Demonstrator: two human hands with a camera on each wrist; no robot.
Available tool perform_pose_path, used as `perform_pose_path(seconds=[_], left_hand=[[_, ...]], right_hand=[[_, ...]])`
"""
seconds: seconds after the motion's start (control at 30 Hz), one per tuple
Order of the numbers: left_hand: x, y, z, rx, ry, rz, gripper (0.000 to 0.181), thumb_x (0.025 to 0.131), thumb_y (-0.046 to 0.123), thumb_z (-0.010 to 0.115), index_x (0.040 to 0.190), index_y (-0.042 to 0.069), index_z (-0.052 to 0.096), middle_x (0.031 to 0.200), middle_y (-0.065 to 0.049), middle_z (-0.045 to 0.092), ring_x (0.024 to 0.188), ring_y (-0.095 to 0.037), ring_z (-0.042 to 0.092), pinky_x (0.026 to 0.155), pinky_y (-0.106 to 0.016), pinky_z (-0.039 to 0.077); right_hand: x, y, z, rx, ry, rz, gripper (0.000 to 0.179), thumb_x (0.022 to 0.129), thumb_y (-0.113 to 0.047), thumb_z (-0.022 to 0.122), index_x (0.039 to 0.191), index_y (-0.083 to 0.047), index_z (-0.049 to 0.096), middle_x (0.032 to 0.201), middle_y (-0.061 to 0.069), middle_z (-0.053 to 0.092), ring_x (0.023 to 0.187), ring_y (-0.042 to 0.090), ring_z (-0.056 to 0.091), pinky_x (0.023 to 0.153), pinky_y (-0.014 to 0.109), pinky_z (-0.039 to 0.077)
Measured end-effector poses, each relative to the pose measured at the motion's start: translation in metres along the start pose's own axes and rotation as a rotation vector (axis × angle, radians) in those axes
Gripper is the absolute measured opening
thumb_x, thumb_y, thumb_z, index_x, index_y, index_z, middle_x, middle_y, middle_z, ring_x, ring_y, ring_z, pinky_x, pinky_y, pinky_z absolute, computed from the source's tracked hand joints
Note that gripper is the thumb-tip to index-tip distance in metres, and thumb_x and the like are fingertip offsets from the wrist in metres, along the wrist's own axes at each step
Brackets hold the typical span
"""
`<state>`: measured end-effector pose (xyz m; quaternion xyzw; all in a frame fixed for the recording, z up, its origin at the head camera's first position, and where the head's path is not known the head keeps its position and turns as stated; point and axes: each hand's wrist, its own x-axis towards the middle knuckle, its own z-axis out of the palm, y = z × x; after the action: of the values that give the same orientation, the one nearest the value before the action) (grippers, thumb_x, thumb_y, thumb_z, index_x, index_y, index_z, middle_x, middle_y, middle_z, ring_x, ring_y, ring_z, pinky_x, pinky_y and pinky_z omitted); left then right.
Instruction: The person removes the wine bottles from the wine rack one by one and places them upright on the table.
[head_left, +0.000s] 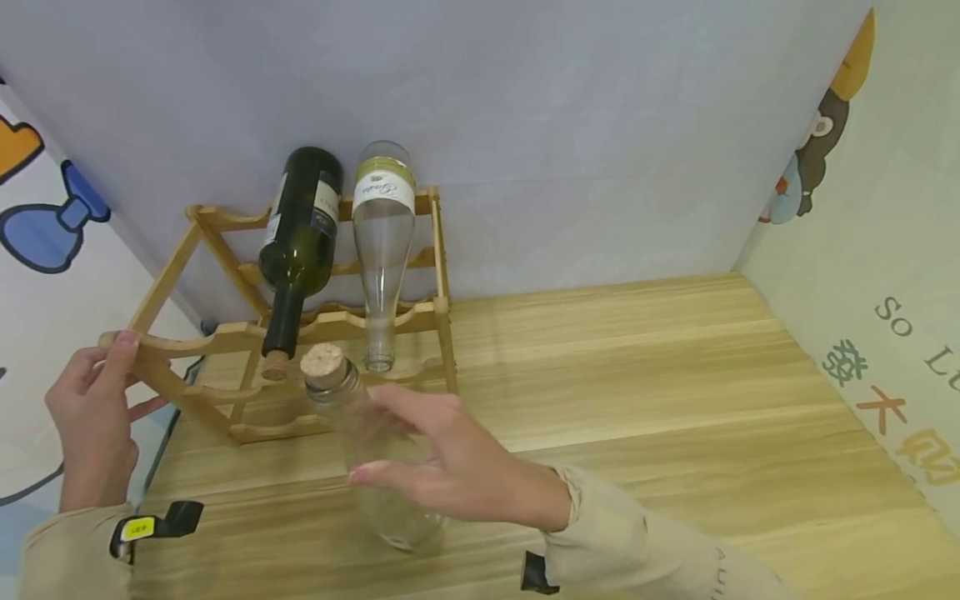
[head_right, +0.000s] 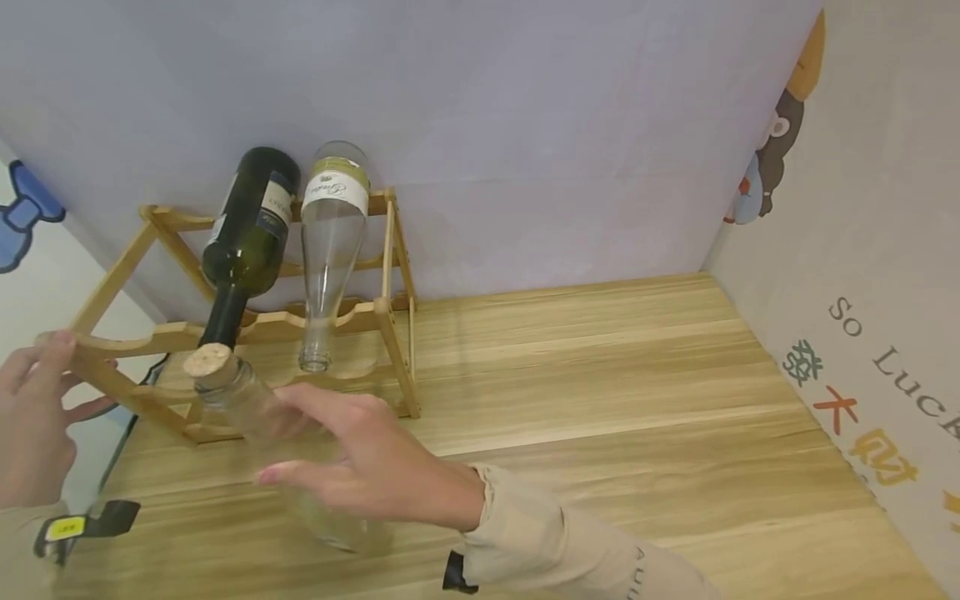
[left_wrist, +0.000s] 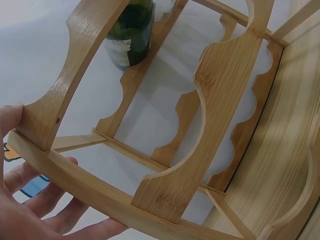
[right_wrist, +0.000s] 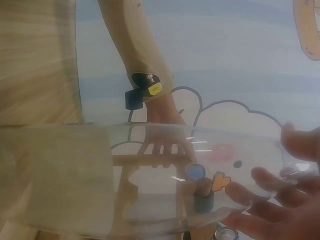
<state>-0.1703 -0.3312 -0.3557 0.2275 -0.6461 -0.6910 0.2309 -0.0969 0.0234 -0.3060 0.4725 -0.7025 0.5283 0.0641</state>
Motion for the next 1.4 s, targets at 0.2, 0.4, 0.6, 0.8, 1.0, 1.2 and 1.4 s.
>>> perform_pose_path(seconds=[0.2, 0.4, 0.6, 0.8, 1.0, 1.2, 1.4], left_hand=[[-0.001, 0.0, 0.0, -0.003, 0.003, 0.001, 0.027, 0.083, 0.033, 0.073, 0.098, 0.012, 0.065, 0.093, 0.004, 0.065, 0.079, -0.007, 0.06, 0.043, -0.018, 0.05], [-0.003, 0.001, 0.001, 0.003, 0.01, 0.0, 0.028, 0.083, 0.034, 0.072, 0.1, 0.013, 0.066, 0.099, 0.005, 0.063, 0.08, -0.008, 0.059, 0.044, -0.018, 0.05], [-0.003, 0.001, 0.001, -0.016, 0.001, 0.029, 0.028, 0.084, 0.033, 0.072, 0.1, 0.011, 0.065, 0.093, 0.004, 0.065, 0.079, -0.009, 0.06, 0.043, -0.018, 0.05], [-0.005, 0.002, 0.002, -0.029, -0.003, 0.024, 0.028, 0.083, 0.033, 0.072, 0.1, 0.012, 0.065, 0.09, 0.003, 0.066, 0.078, -0.009, 0.06, 0.044, -0.018, 0.051], [-0.005, 0.002, 0.002, -0.014, -0.004, 0.02, 0.028, 0.084, 0.034, 0.072, 0.1, 0.012, 0.065, 0.089, 0.004, 0.066, 0.08, -0.008, 0.059, 0.044, -0.017, 0.051], [-0.005, 0.002, 0.001, -0.013, -0.003, 0.025, 0.029, 0.084, 0.035, 0.071, 0.1, 0.012, 0.065, 0.087, 0.004, 0.066, 0.08, -0.009, 0.06, 0.045, -0.018, 0.051], [-0.005, 0.001, 0.002, -0.013, -0.005, 0.027, 0.028, 0.084, 0.035, 0.071, 0.098, 0.011, 0.064, 0.085, 0.004, 0.067, 0.08, -0.01, 0.061, 0.045, -0.018, 0.051]], right_hand=[[-0.01, -0.002, -0.012, 0.014, 0.015, 0.066, 0.038, 0.081, -0.006, 0.074, 0.114, -0.001, 0.056, 0.103, 0.007, 0.066, 0.095, 0.006, 0.062, 0.084, 0.022, 0.051], [-0.017, -0.001, -0.023, 0.009, 0.05, 0.06, 0.035, 0.081, -0.004, 0.073, 0.111, -0.001, 0.056, 0.1, 0.008, 0.065, 0.091, 0.009, 0.063, 0.081, 0.025, 0.054], [-0.023, -0.002, -0.031, -0.005, 0.084, 0.106, 0.036, 0.079, -0.003, 0.074, 0.111, 0.0, 0.058, 0.101, 0.007, 0.066, 0.091, 0.009, 0.063, 0.083, 0.026, 0.053], [-0.027, -0.002, -0.039, -0.024, 0.106, 0.138, 0.035, 0.078, -0.005, 0.075, 0.11, -0.002, 0.059, 0.102, 0.006, 0.066, 0.093, 0.01, 0.064, 0.084, 0.028, 0.053], [-0.029, 0.001, -0.047, -0.034, 0.117, 0.125, 0.036, 0.079, -0.004, 0.074, 0.11, -0.001, 0.058, 0.103, 0.008, 0.067, 0.093, 0.016, 0.065, 0.082, 0.032, 0.055], [-0.034, 0.005, -0.057, -0.081, 0.13, 0.166, 0.038, 0.079, -0.008, 0.074, 0.113, -0.003, 0.058, 0.105, 0.006, 0.067, 0.094, 0.018, 0.065, 0.081, 0.034, 0.055], [-0.036, 0.01, -0.065, -0.128, 0.149, 0.185, 0.038, 0.08, -0.007, 0.074, 0.114, -0.007, 0.058, 0.105, 0.004, 0.067, 0.095, 0.015, 0.064, 0.078, 0.035, 0.055]])
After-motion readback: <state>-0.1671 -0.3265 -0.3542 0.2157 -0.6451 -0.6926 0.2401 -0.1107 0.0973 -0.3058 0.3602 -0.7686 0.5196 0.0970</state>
